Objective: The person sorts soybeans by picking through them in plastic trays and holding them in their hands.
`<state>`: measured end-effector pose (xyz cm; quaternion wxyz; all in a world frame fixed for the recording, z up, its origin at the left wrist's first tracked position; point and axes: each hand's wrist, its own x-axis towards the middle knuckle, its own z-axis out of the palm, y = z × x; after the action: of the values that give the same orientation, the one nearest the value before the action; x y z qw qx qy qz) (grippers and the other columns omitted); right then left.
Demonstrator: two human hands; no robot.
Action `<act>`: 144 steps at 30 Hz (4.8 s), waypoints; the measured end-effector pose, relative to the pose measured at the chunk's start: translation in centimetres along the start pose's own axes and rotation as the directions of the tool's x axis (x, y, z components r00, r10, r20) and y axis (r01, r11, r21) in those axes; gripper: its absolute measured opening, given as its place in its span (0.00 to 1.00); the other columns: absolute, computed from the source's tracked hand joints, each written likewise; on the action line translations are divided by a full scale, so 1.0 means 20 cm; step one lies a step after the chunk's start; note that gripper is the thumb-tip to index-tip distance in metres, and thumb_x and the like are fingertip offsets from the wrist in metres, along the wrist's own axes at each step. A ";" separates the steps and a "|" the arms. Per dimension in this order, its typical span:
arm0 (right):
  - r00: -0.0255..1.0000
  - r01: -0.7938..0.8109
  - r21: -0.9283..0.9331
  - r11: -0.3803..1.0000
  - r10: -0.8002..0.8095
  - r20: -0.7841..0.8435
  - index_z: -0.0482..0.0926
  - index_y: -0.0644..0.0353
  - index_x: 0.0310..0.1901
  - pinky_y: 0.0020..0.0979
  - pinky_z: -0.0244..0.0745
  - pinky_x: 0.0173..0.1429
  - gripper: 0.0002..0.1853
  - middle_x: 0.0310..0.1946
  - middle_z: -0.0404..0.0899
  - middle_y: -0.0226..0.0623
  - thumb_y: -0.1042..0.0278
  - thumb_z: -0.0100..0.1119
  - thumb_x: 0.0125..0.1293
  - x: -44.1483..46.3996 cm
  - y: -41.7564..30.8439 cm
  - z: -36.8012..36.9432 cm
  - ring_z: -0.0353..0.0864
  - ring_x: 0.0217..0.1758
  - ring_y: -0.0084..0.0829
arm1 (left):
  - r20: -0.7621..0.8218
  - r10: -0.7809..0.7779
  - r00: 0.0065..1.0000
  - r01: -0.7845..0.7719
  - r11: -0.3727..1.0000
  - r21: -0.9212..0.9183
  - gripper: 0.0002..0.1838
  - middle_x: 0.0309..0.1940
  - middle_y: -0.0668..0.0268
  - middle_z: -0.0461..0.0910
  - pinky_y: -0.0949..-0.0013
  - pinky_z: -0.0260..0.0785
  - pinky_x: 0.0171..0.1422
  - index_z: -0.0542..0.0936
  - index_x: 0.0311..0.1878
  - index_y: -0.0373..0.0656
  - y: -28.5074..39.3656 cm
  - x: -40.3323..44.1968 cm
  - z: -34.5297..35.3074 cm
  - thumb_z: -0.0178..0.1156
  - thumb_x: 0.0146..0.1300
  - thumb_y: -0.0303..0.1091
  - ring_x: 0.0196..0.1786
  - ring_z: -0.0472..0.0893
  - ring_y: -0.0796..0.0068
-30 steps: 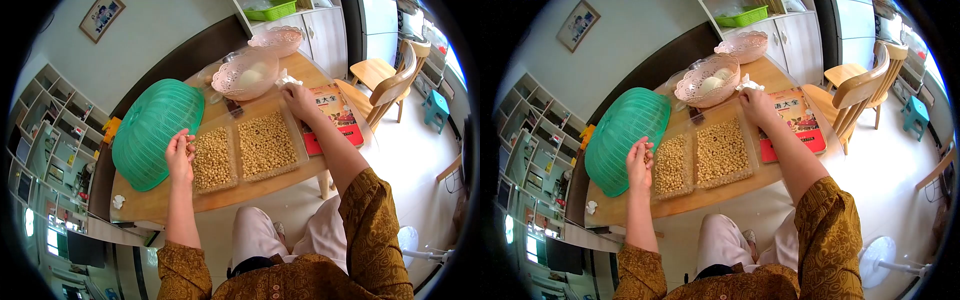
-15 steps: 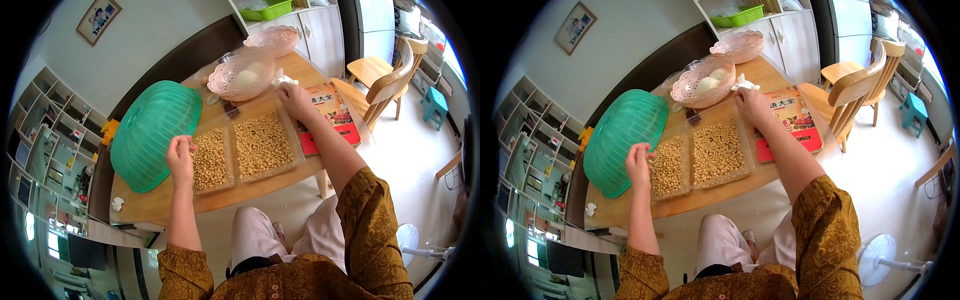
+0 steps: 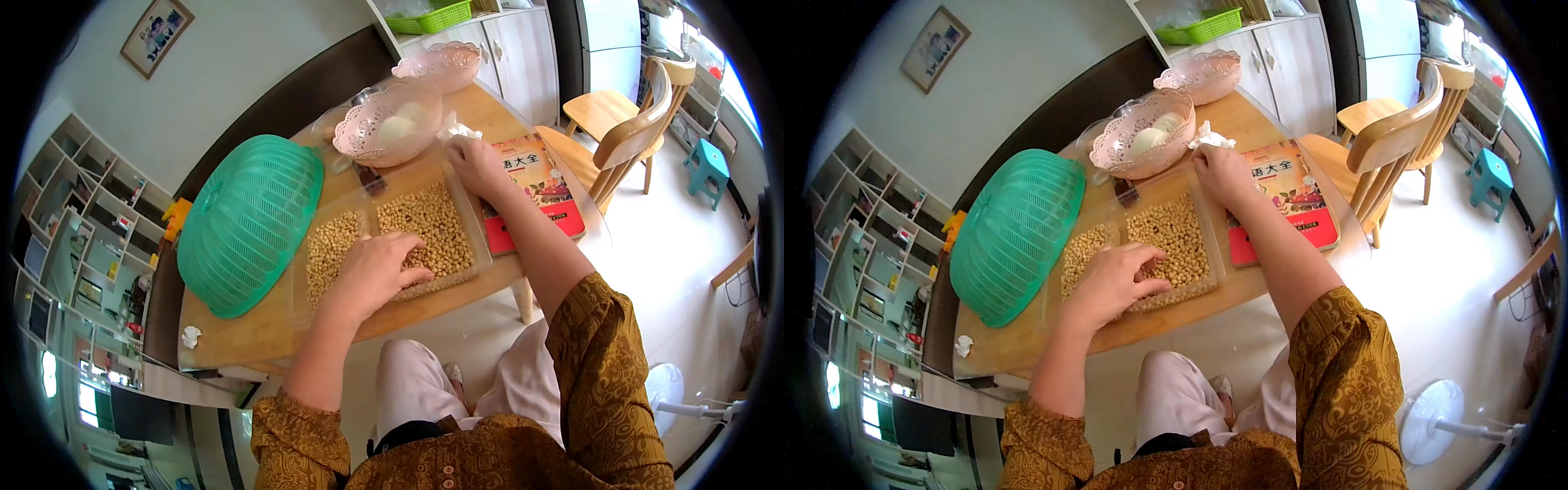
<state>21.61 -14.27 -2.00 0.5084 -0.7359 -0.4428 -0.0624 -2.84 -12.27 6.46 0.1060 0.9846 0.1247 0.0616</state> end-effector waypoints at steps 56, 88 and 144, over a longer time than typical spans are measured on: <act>1.000 0.022 0.002 1.000 -0.022 -0.010 0.80 0.57 0.35 0.44 0.73 0.42 0.10 0.30 0.80 0.46 0.62 0.52 0.61 0.00 0.00 0.01 0.79 0.36 0.47 | -0.315 -0.109 0.943 0.125 0.992 0.032 0.19 0.50 0.58 0.73 0.61 0.69 0.53 0.76 0.50 0.44 -0.08 0.07 0.02 0.61 0.59 0.43 0.49 0.77 0.55; 0.998 -0.031 0.008 0.999 0.031 0.054 0.80 0.58 0.41 0.41 0.73 0.46 0.12 0.36 0.80 0.49 0.63 0.52 0.61 0.00 -0.01 -0.01 0.79 0.41 0.49 | -0.437 -0.644 0.627 0.042 0.589 -0.807 0.08 0.27 0.68 0.75 0.81 0.60 0.22 0.77 0.42 0.36 -0.53 -0.18 -0.05 0.52 0.68 0.29 0.22 0.69 0.87; 0.998 -0.030 0.017 0.999 0.029 0.059 0.81 0.58 0.39 0.40 0.72 0.45 0.11 0.35 0.80 0.48 0.63 0.53 0.61 0.00 -0.02 -0.02 0.79 0.41 0.48 | -0.366 -0.645 0.671 0.134 0.591 -0.795 0.06 0.27 0.70 0.75 0.82 0.63 0.26 0.76 0.41 0.39 -0.53 -0.23 -0.06 0.53 0.67 0.30 0.25 0.71 0.86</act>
<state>21.42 -14.50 -1.59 0.5025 -0.7394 -0.4470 -0.0294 -9.88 -3.19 4.84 0.4415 0.7251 0.3460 0.3996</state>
